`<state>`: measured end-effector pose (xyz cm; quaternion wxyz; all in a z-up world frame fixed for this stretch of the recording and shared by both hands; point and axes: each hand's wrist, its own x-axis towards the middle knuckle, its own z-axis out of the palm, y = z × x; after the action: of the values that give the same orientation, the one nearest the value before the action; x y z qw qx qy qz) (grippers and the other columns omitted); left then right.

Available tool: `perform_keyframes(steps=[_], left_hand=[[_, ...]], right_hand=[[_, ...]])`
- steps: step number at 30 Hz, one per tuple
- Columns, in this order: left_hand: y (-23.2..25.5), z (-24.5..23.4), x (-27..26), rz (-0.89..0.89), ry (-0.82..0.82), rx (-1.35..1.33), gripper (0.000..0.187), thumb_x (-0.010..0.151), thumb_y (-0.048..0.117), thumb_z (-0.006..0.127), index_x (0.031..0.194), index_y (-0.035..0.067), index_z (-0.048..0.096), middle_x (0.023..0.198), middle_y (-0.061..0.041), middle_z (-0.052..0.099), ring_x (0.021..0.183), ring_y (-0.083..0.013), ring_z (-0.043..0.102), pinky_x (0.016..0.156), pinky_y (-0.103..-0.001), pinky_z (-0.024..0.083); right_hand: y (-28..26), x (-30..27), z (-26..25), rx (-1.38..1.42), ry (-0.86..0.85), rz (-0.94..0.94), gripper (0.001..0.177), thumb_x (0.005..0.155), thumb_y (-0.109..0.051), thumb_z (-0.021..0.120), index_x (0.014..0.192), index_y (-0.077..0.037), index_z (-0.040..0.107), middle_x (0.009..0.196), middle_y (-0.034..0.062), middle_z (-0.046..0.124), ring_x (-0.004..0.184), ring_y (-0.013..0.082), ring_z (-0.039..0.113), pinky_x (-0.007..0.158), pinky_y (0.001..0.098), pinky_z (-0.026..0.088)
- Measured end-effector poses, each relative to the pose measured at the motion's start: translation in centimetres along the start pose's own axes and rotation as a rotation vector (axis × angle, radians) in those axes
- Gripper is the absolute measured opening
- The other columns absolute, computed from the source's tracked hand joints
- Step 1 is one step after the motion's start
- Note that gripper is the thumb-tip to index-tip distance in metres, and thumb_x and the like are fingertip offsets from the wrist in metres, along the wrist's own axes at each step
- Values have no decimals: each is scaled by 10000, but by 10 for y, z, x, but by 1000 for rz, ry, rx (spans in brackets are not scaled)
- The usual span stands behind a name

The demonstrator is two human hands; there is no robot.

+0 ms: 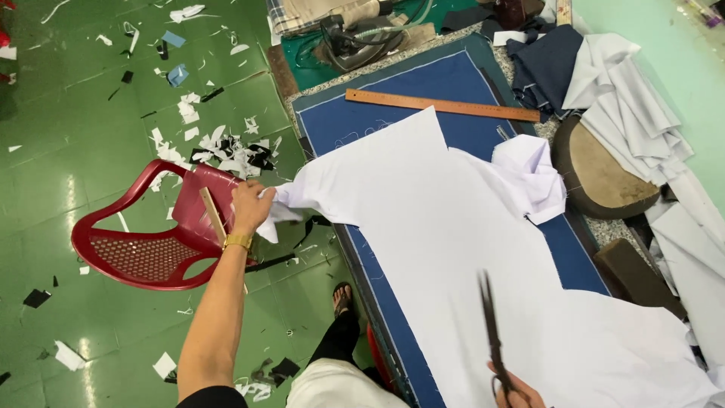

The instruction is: The person cuts a large white fabric sheet on a blue worktable using shears, then irons the cut pieces with a steam iron. The person repeatedly cuts and irons sections of the fabric, arranging the pieces on the table throughout the process.

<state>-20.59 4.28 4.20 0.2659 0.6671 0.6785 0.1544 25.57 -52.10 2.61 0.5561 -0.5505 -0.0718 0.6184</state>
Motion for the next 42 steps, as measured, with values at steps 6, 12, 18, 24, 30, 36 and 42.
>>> perform_keyframes(steps=[6,12,18,24,30,36,42], left_hand=[[28,-54,-11,-478,6,-1001,210,1077,217,488,901,126,560,747,42,424,651,-88,374,587,-278,293],[52,-90,-24,-763,-43,-1007,294,984,450,643,974,161,697,824,16,601,766,-163,598,707,-300,510],[26,-84,-18,-642,-12,-854,188,1015,341,653,951,170,607,762,68,510,660,-82,479,570,-255,381],[38,-82,-28,-391,-115,-388,446,931,454,680,1227,125,626,1295,-46,625,1161,-199,570,986,-397,459],[28,-74,-22,-298,-118,-243,475,918,421,706,1275,121,617,1159,-66,678,933,-205,593,717,-362,452],[28,-77,-23,-243,-210,-190,461,928,383,691,1307,134,603,1303,-99,657,675,-152,600,573,-312,475],[27,-78,-20,-235,-241,-127,539,904,409,693,1355,129,598,1441,-114,597,1241,-292,595,1022,-486,484]], right_hand=[[-58,60,166,-207,-185,348,463,1021,-16,455,1452,99,578,546,19,309,431,134,215,353,263,244],[-63,99,203,-404,-459,212,591,1015,-322,521,1500,17,516,614,38,470,425,108,362,362,230,374],[-58,110,214,-429,-387,355,685,949,-412,582,1499,-6,558,656,56,462,495,152,446,379,258,455],[-64,110,233,-505,-402,285,770,938,-467,581,1537,8,487,639,33,449,493,140,422,381,249,422],[-57,114,249,-565,-302,255,684,959,-390,611,1521,-14,511,614,8,397,490,115,400,373,237,412],[-70,117,291,-681,-268,229,832,897,-557,580,1574,-91,451,562,-2,412,441,100,377,458,239,398],[-74,130,301,-692,-208,267,817,906,-544,588,1584,-113,439,574,-5,425,457,97,388,458,244,403]])
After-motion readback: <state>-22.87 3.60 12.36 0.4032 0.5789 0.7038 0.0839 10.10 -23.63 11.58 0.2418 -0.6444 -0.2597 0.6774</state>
